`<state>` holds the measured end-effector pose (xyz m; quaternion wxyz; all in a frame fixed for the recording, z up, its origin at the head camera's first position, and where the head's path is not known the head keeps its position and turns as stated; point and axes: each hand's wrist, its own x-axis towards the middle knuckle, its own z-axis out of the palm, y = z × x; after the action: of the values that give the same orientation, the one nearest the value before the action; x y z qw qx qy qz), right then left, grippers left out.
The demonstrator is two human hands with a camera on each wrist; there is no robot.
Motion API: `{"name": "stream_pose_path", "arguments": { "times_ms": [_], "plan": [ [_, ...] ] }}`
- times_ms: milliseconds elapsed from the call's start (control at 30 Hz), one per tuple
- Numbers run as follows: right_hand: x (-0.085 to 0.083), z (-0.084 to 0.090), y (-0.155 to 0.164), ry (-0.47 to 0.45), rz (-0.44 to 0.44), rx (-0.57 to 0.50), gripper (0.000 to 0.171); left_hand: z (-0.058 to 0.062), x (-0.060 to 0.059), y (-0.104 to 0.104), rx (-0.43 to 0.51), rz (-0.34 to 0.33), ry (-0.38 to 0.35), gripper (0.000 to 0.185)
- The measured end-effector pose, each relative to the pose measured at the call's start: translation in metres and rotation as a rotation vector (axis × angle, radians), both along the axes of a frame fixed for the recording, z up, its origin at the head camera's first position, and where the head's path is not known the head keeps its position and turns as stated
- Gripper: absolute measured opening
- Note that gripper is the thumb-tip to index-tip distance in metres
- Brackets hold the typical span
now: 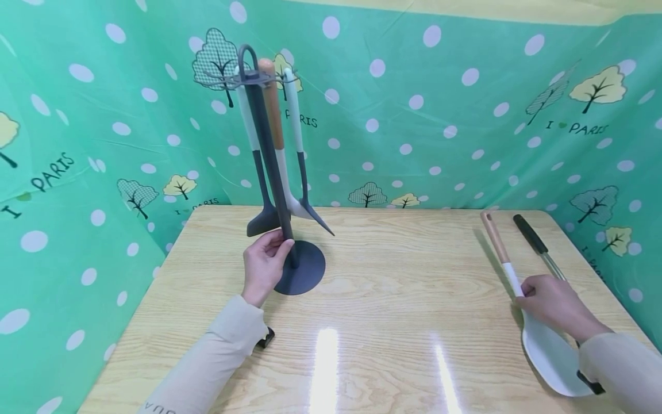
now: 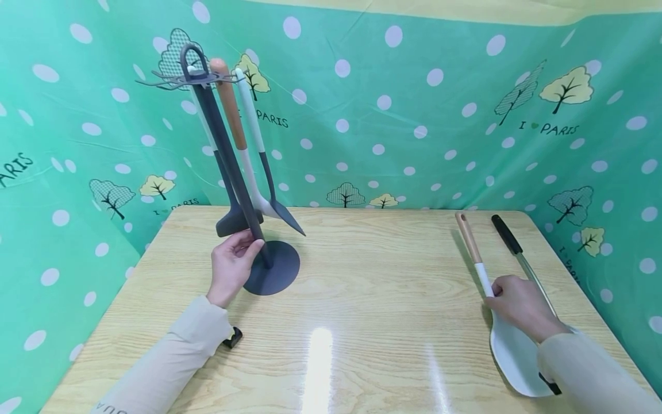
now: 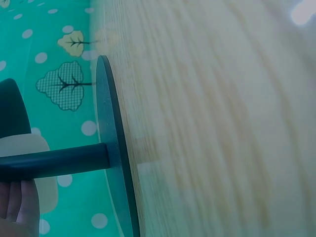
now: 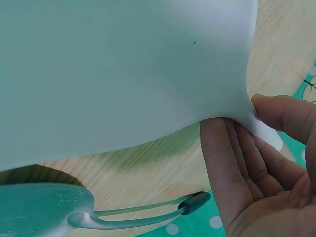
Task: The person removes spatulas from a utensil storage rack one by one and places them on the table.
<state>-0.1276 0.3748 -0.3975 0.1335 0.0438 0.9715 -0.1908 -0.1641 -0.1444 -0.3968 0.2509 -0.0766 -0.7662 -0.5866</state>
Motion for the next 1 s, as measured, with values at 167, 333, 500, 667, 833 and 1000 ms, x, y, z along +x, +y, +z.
{"name": "stream_pose_path", "arguments": {
  "times_ms": [167, 333, 500, 667, 833, 1000],
  "plan": [
    [-0.002, -0.001, -0.001, -0.001, 0.012, 0.015, 0.023, 0.000, 0.000, 0.000, -0.002, 0.003, -0.008, 0.021],
    [-0.003, -0.002, -0.003, 0.005, 0.026, 0.040, 0.020, 0.001, 0.001, 0.000, -0.005, -0.001, 0.003, 0.021],
    [-0.005, -0.002, -0.003, -0.014, 0.020, 0.050, 0.021, -0.004, -0.002, -0.001, -0.017, 0.009, -0.009, 0.022],
    [-0.007, -0.003, -0.002, -0.038, 0.016, 0.051, 0.020, -0.024, -0.014, -0.008, -0.011, 0.015, -0.009, 0.023],
    [-0.010, -0.003, 0.000, -0.056, 0.023, 0.057, 0.018, -0.013, -0.007, -0.005, -0.013, 0.005, -0.009, 0.023],
    [-0.011, -0.004, 0.001, -0.069, 0.014, 0.069, 0.019, 0.000, 0.001, -0.001, -0.028, -0.002, -0.006, 0.021]
  ]
}}
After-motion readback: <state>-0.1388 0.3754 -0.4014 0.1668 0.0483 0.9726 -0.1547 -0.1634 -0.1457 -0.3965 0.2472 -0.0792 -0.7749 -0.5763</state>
